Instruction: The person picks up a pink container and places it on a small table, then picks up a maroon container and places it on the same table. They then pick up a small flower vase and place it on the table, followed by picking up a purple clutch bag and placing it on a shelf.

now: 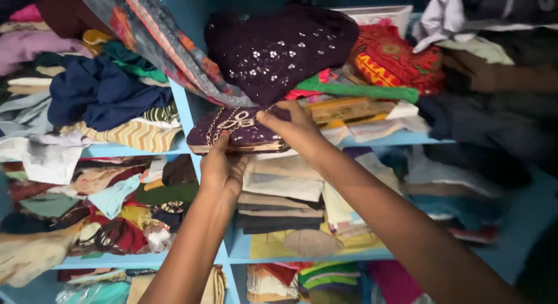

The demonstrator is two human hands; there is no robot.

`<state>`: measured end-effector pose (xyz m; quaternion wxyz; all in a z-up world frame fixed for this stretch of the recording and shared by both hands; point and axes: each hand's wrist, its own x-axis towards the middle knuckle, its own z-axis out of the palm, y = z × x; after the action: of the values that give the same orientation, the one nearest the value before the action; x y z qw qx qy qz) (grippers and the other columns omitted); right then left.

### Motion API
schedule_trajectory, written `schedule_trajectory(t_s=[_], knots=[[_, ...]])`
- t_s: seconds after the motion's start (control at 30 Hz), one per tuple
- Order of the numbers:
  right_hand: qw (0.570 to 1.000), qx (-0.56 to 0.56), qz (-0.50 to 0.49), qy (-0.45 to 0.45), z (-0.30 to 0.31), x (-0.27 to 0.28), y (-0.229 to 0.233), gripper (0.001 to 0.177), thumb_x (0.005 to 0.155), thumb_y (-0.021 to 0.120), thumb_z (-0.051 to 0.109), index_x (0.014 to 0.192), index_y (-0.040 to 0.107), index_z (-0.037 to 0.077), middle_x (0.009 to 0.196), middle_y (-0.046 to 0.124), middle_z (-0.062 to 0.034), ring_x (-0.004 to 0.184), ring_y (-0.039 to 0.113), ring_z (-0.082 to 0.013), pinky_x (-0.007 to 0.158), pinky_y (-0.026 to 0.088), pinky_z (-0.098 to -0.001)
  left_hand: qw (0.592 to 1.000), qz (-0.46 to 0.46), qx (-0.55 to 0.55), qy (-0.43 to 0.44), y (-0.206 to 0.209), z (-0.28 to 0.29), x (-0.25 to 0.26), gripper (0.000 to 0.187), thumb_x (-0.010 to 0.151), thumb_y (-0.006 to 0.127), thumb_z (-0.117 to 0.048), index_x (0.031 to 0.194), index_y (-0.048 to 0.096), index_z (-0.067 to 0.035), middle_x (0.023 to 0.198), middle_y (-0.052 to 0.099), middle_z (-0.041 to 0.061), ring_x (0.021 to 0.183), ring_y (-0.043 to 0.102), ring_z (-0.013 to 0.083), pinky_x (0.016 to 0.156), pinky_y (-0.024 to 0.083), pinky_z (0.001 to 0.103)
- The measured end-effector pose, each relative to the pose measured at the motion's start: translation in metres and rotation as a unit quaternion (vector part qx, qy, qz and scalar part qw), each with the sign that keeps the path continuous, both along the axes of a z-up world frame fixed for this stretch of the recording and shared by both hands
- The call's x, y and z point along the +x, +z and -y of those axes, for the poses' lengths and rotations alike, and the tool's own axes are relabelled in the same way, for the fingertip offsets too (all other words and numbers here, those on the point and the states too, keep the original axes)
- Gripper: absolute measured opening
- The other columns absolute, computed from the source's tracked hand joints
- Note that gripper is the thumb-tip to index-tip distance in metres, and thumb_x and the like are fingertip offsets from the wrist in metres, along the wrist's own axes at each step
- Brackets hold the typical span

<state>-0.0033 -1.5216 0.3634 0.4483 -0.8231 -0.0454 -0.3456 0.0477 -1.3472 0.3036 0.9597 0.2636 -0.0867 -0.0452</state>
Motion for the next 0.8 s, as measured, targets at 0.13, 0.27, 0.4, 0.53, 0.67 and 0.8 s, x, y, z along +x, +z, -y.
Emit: schedule_trajectory(t_s=[0.13,0.27,0.4,0.53,0.67,0.8], knots=[[0.970,-0.245,0.003,-0.002,0.008,0.006,0.000,0.080,0.076,0.083,0.059,0.139,0.063,0.015,0.153,0.033,-0.0344,0.140,0.032,-0.0513,0.112,0.033,-0.0551,0.998,0.044,-0.006,0.050,-0.002,0.013,0.019,0.028,0.097,0.061,-0.015,0.121,0.060,-0.001,0.115,0.067,0.016,0.103,0.068,0.0318,0.088,0.062,0.051],[0.928,-0.362,0.082,-0.025,0.018,0.006,0.005,0.071,0.081,0.077,0.057,0.139,0.063,0.019,0.148,0.047,-0.0267,0.135,0.044,-0.0496,0.110,0.037,-0.0572,0.994,0.003,0.054,0.100,0.000,0.021,0.037,0.036,0.094,0.068,-0.022,0.121,0.061,0.000,0.114,0.068,0.016,0.100,0.069,0.0318,0.081,0.062,0.050],[0.916,-0.376,0.135,-0.050,0.024,0.010,0.007,0.063,0.086,0.073,0.054,0.136,0.065,0.017,0.142,0.057,-0.0218,0.130,0.052,-0.0442,0.104,0.044,-0.0537,0.967,-0.041,0.219,0.122,0.000,0.014,0.042,0.046,0.094,0.068,-0.042,0.120,0.062,-0.004,0.107,0.068,0.009,0.091,0.065,0.0231,0.072,0.054,0.037],[0.920,-0.357,0.157,-0.040,0.029,0.013,0.008,0.061,0.087,0.072,0.053,0.137,0.066,0.018,0.141,0.059,-0.0175,0.128,0.055,-0.0386,0.103,0.047,-0.0500,0.932,0.025,0.346,0.108,-0.014,0.000,0.028,0.043,0.099,0.073,-0.045,0.111,0.063,-0.005,0.088,0.056,0.007,0.072,0.045,0.0203,0.064,0.037,0.036],[0.901,-0.377,0.205,-0.052,0.035,0.017,-0.002,0.063,0.085,0.073,0.058,0.134,0.068,0.017,0.135,0.062,-0.0123,0.124,0.056,-0.0334,0.100,0.048,-0.0494,0.921,0.037,0.375,0.096,-0.039,-0.006,0.006,0.030,0.088,0.071,-0.037,0.106,0.060,-0.015,0.094,0.072,-0.001,0.087,0.064,0.0127,0.077,0.050,0.035],[0.890,-0.382,0.240,-0.058,0.038,0.021,-0.004,0.064,0.085,0.074,0.061,0.130,0.070,0.015,0.128,0.064,-0.0109,0.118,0.056,-0.0310,0.096,0.048,-0.0489,0.903,0.023,0.426,0.045,-0.072,-0.024,-0.014,0.027,0.096,0.064,-0.041,0.109,0.057,-0.018,0.093,0.069,0.000,0.090,0.064,0.0127,0.075,0.049,0.032]])
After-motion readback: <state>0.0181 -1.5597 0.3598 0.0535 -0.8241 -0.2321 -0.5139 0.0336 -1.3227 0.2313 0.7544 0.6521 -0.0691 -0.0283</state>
